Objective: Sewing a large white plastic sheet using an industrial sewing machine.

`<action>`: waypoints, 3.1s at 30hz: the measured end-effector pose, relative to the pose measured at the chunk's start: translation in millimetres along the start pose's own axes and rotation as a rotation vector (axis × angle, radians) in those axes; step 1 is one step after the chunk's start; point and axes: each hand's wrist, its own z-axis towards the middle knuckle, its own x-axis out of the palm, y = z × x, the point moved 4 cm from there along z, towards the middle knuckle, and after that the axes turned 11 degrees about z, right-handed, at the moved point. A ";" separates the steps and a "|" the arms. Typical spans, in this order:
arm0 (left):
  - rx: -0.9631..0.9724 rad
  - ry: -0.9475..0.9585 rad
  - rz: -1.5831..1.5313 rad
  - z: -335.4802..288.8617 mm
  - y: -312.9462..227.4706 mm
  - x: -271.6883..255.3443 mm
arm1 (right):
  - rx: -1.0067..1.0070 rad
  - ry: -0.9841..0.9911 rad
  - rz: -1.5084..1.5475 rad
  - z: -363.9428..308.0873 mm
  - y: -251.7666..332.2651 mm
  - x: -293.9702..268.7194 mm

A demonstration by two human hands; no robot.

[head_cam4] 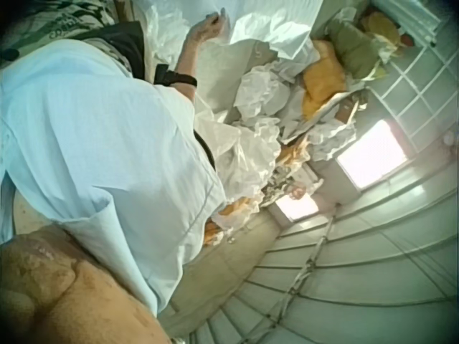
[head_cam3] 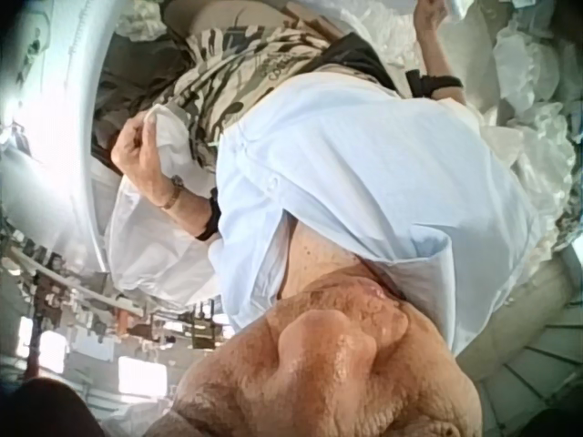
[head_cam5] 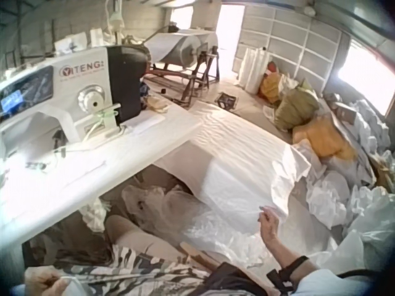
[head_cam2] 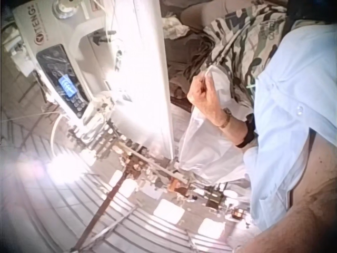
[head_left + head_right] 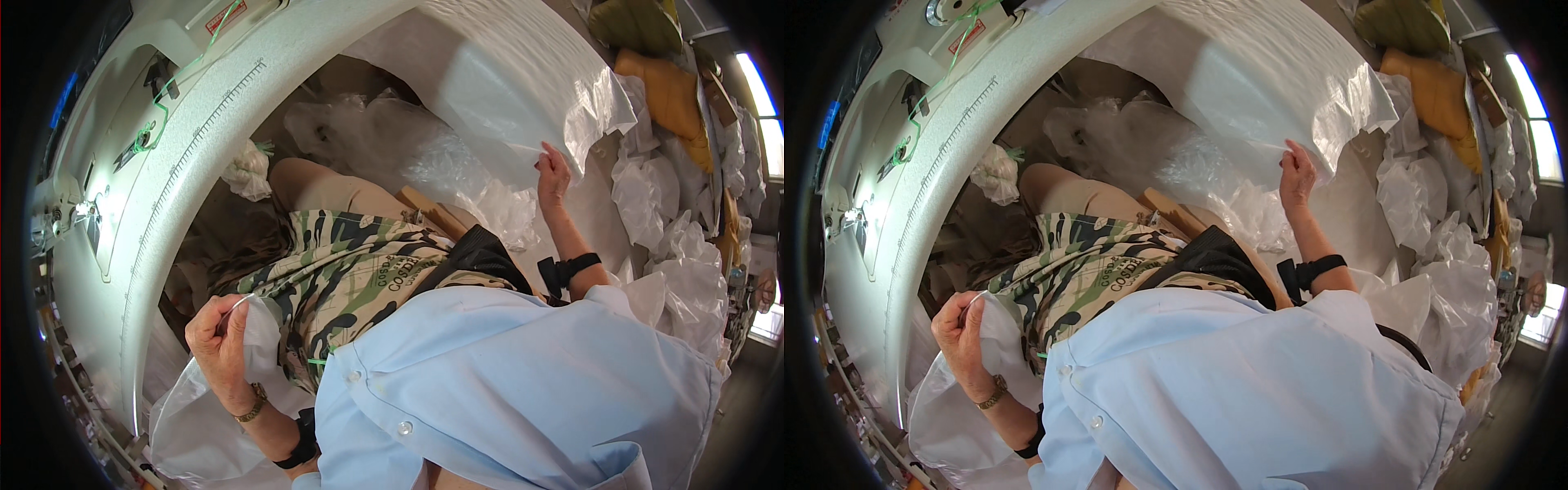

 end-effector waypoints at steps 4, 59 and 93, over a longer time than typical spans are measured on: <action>0.018 0.006 -0.008 0.2 -2.1 1.3 | 0.036 0.047 0.079 30.9 -12.8 -8.8; 0.161 0.136 -0.081 15.0 -38.4 49.1 | 0.265 1.757 0.800 -119.7 332.0 99.3; -0.138 -0.181 -0.687 57.7 21.3 94.9 | 1.611 2.640 1.409 -290.9 417.9 123.7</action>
